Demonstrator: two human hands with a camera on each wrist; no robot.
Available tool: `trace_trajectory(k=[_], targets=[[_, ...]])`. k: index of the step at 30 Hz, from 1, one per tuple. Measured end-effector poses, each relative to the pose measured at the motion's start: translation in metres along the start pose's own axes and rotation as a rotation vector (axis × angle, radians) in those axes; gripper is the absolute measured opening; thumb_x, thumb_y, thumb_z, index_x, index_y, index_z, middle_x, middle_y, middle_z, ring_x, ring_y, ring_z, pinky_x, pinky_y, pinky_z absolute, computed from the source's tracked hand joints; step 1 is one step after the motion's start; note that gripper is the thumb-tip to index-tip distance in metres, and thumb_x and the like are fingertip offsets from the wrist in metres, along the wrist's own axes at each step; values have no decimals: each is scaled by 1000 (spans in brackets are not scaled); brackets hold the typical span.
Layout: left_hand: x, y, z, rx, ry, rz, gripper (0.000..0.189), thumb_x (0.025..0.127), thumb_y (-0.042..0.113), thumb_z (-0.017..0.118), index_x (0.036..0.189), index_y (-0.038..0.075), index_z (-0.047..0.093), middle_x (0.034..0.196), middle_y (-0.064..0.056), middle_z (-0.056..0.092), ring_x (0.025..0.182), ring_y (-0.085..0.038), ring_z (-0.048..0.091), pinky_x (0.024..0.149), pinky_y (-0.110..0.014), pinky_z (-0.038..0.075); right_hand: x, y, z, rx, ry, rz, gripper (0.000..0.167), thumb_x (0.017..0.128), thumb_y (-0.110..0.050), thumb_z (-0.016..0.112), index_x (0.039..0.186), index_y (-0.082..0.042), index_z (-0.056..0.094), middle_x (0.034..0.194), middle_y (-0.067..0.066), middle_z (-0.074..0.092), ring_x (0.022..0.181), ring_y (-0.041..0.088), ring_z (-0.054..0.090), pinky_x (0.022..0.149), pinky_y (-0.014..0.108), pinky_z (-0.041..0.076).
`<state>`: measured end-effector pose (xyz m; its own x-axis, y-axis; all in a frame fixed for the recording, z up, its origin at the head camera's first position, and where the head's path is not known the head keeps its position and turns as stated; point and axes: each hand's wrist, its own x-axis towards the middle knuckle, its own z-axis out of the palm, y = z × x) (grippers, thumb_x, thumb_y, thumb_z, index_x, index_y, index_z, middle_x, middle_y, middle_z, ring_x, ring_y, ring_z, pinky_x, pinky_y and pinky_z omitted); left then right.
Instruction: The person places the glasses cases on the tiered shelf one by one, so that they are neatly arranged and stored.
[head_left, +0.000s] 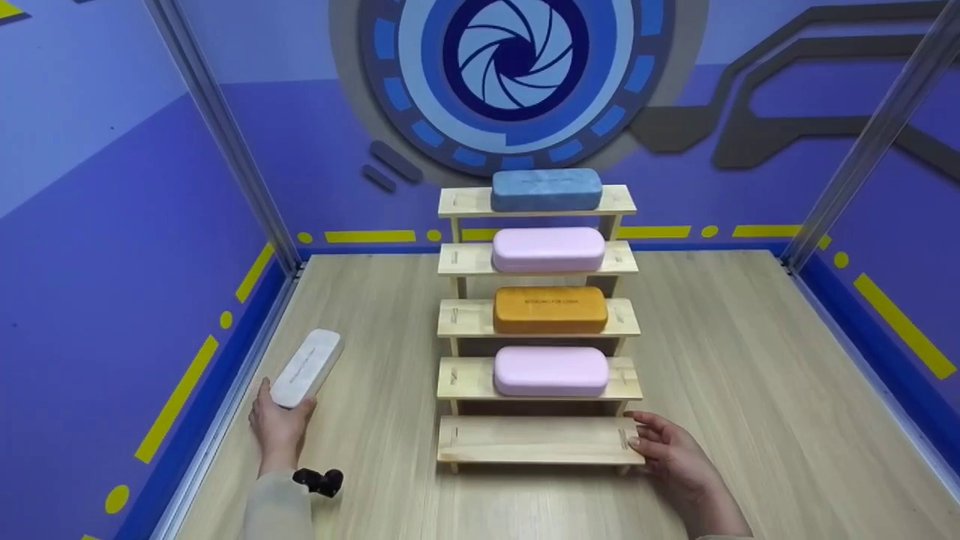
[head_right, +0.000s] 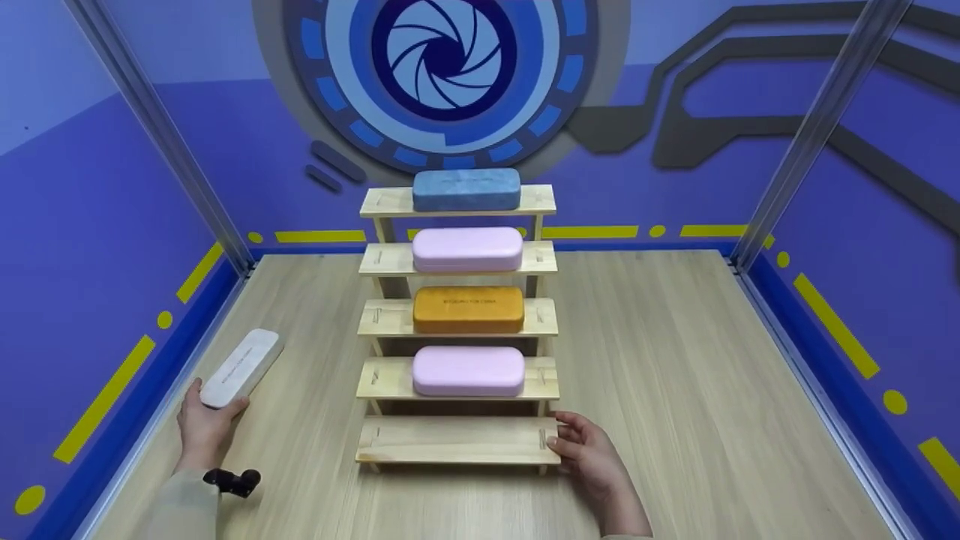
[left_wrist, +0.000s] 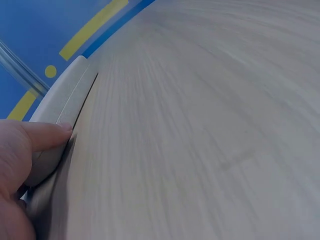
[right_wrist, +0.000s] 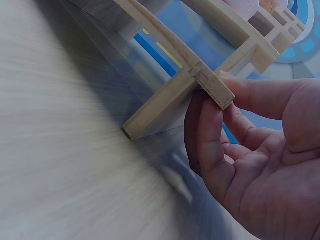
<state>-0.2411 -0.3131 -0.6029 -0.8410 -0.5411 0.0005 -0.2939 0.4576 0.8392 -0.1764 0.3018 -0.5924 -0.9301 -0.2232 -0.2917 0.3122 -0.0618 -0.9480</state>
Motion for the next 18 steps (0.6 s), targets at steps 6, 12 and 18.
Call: trace_trajectory(k=[6, 12, 18], targets=[[-3, 0, 1, -45, 19, -11, 86, 84, 10, 78, 155, -7, 31, 154, -35, 38, 145, -52, 33, 124, -60, 25, -1, 0, 0, 10, -8, 5, 64, 100, -8, 63, 152, 9, 29, 114, -5, 70, 96, 10, 71, 78, 26, 62], [-7, -1, 0, -144, 4, -40, 88, 87, 12, 77, 159, 1, 29, 160, -29, 35, 150, -46, 31, 127, -58, 24, 0, 0, 0, 39, 5, 9, 61, 99, -8, 64, 150, 7, 33, 113, -4, 71, 93, 10, 71, 76, 25, 61], [-13, 0, 2, -205, 16, -63, 91, 87, 15, 79, 162, 9, 28, 165, -24, 31, 152, -43, 29, 127, -58, 23, -1, 1, 1, 52, -9, -6, 61, 99, -6, 63, 150, 8, 32, 114, -4, 70, 98, 11, 71, 81, 27, 62]])
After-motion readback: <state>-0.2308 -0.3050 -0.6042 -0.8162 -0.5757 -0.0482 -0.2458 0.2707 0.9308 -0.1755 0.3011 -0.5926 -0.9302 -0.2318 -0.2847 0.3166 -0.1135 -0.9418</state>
